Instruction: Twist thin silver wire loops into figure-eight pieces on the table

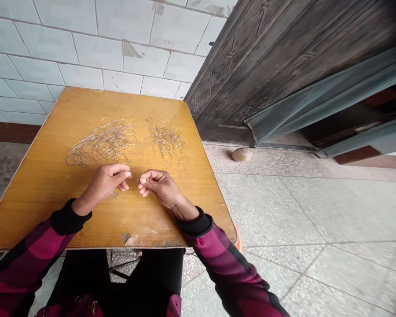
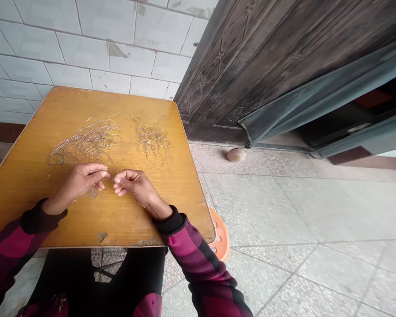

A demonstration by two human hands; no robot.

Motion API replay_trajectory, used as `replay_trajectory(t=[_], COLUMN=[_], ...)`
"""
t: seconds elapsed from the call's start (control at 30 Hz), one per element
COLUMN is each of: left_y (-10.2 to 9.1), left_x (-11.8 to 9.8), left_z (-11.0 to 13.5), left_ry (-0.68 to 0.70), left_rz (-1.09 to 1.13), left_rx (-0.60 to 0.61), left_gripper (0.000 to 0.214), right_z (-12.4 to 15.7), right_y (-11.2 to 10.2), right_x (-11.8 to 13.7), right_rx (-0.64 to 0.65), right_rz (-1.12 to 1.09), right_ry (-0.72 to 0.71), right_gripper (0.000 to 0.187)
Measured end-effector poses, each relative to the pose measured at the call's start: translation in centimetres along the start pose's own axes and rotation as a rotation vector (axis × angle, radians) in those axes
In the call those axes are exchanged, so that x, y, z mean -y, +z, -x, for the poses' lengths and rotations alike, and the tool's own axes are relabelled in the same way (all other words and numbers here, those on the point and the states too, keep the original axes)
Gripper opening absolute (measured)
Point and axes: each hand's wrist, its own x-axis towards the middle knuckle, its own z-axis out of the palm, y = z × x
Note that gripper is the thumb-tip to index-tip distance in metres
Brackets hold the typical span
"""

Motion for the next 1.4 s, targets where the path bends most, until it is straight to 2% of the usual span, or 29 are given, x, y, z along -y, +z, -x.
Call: replay_trajectory(t=[0.07, 0.13, 0.27, 0.37, 0.43, 0.5, 0.63, 0.83, 1.03, 1.4], left_y=[-0.3, -0.7, -1.4, -1.2, -0.9, -0.5, -0.1, 0.1, 0.2, 0.3], left_x=[-0.2, -0.7, -1.3, -0.7, 0.1, 0.8, 1.4, 1.3, 1.2, 1.3], left_z=[0.3, 0.7, 0.9, 0.5, 0.3, 0.3, 0.4, 0.4, 0.5, 0.4], left_ry=[0.008, 0.07, 0.408, 0.587, 0.597, 0.57, 0.53, 0.516, 0.501, 0.575], left_rz=[-0.02, -0.108, -0.417, -0.602, -0.656, -0.672, -0.68, -0.699, -0.707, -0.773], left_rx=[0.006, -0.047, -0.213, -0.136, -0.064, -0.048, -0.091, -0.163, -0.183, -0.23], left_gripper=[0.022, 0.027, 0.028, 0.051, 0.059, 0.058, 0.049, 0.037, 0.032, 0.03], right_z=[-0.1, -0.2, -0.3, -0.3, -0.3, -0.3, -0.2, -0.1, -0.1, -0.1], right_y=[-0.4, -0.8, -1.6, -2.1, -2.2, -2.2, -1.9, -1.3, -1.3, -1.2], right_x=[0.3, 0.6, 1.4, 1.6, 1.6, 1.5, 1.3, 1.2, 1.1, 1.0], right_rx=[-0.002, 0.004, 0.02, 0.031, 0.038, 0.043, 0.054, 0.083, 0.086, 0.076], right_rz=[-0.047, -0.079, -0.115, -0.118, -0.116, -0.114, -0.103, -0.064, -0.061, -0.06], right_ry=[0.028, 0.046, 0.049, 0.053, 0.06, 0.065, 0.068, 0.079, 0.079, 0.085], right_gripper=[0.032, 0.032, 0.032, 0.03, 0.03, 0.031, 0.03, 0.031, 0.031, 0.036])
